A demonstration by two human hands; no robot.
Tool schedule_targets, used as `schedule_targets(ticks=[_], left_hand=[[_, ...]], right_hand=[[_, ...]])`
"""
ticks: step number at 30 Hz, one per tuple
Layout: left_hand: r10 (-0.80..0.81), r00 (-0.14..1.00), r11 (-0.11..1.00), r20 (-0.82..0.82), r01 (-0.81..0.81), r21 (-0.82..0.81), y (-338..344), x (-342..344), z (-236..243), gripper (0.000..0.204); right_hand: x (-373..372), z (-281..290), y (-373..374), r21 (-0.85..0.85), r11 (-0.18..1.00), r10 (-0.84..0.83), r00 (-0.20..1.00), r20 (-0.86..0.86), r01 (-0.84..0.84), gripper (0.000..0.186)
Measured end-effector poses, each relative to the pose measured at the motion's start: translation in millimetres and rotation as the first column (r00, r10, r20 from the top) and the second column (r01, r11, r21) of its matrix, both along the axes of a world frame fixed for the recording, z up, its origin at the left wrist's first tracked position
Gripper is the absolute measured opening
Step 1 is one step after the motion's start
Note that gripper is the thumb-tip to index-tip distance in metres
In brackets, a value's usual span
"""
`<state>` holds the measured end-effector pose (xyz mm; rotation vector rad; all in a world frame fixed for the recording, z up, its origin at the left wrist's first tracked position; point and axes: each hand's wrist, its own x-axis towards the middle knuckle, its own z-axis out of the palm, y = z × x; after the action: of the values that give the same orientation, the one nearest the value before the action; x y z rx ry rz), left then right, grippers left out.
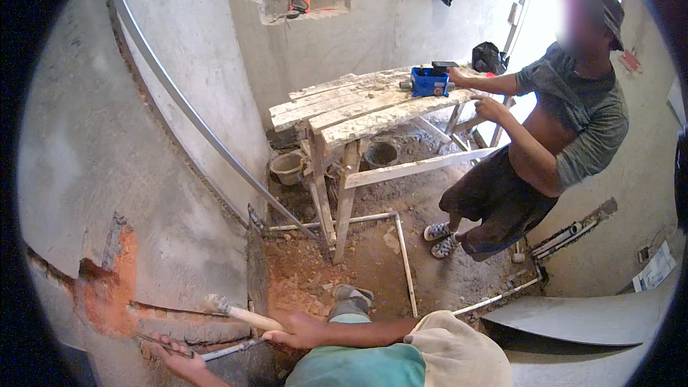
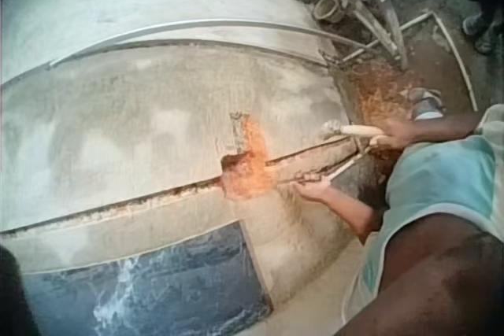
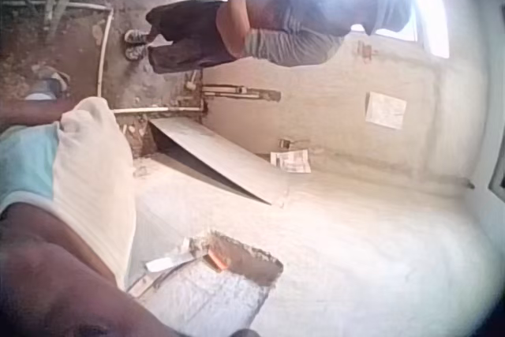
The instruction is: The person places a blue electrical box into a pre-cut channel in a concrete wall, removes it to chip away more material using a hammer and chisel, and then checks the fit of the box again.
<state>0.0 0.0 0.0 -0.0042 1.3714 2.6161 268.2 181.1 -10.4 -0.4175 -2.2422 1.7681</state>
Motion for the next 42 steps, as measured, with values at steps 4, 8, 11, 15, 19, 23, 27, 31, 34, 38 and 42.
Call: schedule_targets(ticks=[4,8,11,15,19,23,27,31,34,38,42], left_hand=[[-0.091,0.995,0.972,-0.029,0.095,0.217,-1.6,-43.2,-24.7,0.021],[-0.087,0.996,0.963,0.018,0.079,0.259,31.3,-34.4,6.8,0.020],[-0.169,0.985,0.959,0.041,0.155,0.235,50.1,-17.4,22.8,0.022],[-0.320,0.946,0.930,0.051,0.304,0.204,65.8,7.4,38.3,0.026],[0.098,0.995,0.993,-0.014,-0.097,0.068,60.3,3.8,42.4,0.026],[0.049,0.994,0.991,0.098,-0.060,0.119,38.9,-37.1,10.6,0.027],[-0.209,0.966,0.976,0.154,0.216,-0.027,67.0,23.9,37.9,0.037],[0.095,0.990,0.979,0.103,-0.074,-0.192,61.2,18.2,50.3,0.039],[0.044,0.991,0.999,0.126,-0.041,-0.026,45.7,-16.5,13.4,0.038],[-0.117,0.991,0.986,0.065,0.124,-0.115,48.3,3.1,20.0,0.037],[0.115,0.985,0.984,0.129,-0.095,-0.149,34.1,-13.7,12.6,0.037]], right_hand=[[1.4,0.2,2.2,0.011,1.000,-0.013,1.000,-0.021,0.013,0.045],[1.1,2.4,-2.9,0.067,0.998,-0.014,1.000,0.027,0.012,0.044],[5.5,11.5,-3.4,0.065,0.998,-0.010,0.998,0.059,0.006,0.044],[2.2,-1.2,-3.7,0.027,0.999,-0.041,0.999,0.002,0.041,0.043],[1.6,-3.5,-2.1,0.144,0.987,-0.069,0.997,-0.039,0.074,0.044],[2.1,11.2,-1.5,0.108,0.994,-0.017,1.000,-0.005,0.017,0.046],[1.6,4.7,-0.4,0.140,0.990,-0.039,0.999,0.020,0.036,0.047],[1.6,7.5,0.3,0.152,0.988,0.009,0.998,0.055,-0.017,0.051],[4.0,9.9,-4.3,0.122,0.992,-0.004,0.999,0.049,-0.002,0.057],[8.4,19.2,-0.2,0.115,0.993,0.024,0.996,0.086,-0.034,0.063],[5.9,17.6,-3.7,0.121,0.992,0.035,0.999,0.026,-0.038,0.061]])
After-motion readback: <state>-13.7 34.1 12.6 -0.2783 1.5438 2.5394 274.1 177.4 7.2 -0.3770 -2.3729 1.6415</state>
